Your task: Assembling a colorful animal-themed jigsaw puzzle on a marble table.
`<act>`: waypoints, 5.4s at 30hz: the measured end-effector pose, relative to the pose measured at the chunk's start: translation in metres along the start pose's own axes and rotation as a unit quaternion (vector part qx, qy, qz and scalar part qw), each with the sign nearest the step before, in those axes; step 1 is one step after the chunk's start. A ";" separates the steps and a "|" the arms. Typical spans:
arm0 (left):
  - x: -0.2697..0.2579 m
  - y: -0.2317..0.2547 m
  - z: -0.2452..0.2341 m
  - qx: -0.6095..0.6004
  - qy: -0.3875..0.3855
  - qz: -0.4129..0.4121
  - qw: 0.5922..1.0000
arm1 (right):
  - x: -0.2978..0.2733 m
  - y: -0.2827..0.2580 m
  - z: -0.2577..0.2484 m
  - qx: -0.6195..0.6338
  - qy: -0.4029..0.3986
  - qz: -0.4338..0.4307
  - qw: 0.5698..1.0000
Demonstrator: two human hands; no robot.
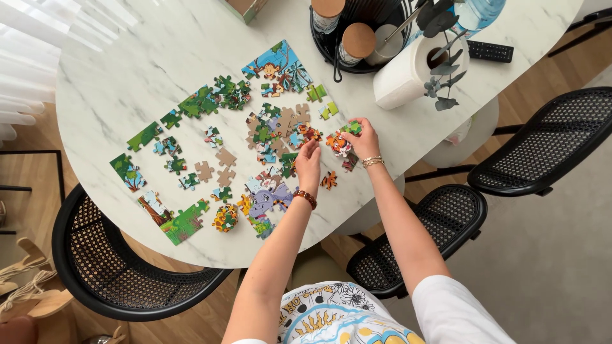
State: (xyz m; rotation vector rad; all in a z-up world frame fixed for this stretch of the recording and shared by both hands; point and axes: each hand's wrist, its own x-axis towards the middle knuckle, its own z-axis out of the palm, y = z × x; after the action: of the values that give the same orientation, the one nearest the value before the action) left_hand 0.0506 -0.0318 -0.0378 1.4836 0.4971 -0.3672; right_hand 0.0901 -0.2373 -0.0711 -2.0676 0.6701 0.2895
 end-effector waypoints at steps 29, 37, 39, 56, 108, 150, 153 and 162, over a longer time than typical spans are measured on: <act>-0.027 -0.026 0.007 0.628 -0.093 0.320 0.703 | -0.002 -0.007 0.010 -0.035 0.020 -0.066 0.997; -0.033 -0.032 0.005 0.636 -0.094 0.287 0.710 | -0.004 -0.007 0.016 -0.085 0.048 -0.102 0.990; -0.036 -0.028 0.006 0.627 -0.107 0.258 0.727 | -0.005 -0.010 0.015 -0.092 0.045 -0.097 0.990; -0.028 -0.037 0.003 0.633 -0.104 0.287 0.712 | -0.071 0.037 -0.021 -0.139 0.049 -0.158 0.976; -0.005 -0.049 0.019 0.683 -0.112 0.296 0.659 | -0.061 0.039 0.031 -0.298 0.112 -0.362 0.876; -0.021 -0.006 -0.005 0.660 -0.129 0.329 0.663 | -0.110 0.063 0.022 -0.315 0.311 -0.282 0.851; -0.039 -0.001 -0.020 0.629 -0.117 0.334 0.692 | -0.110 0.067 0.022 -0.334 0.315 -0.289 0.840; -0.083 -0.037 -0.080 0.576 -0.028 0.408 0.708 | -0.127 0.068 0.026 -0.360 0.324 -0.311 0.818</act>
State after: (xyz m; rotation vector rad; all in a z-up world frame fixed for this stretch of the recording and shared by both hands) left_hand -0.0459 0.0398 -0.0266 2.7008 -0.6417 0.0567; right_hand -0.0511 -0.2006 -0.0768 -3.0192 0.2075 -0.6809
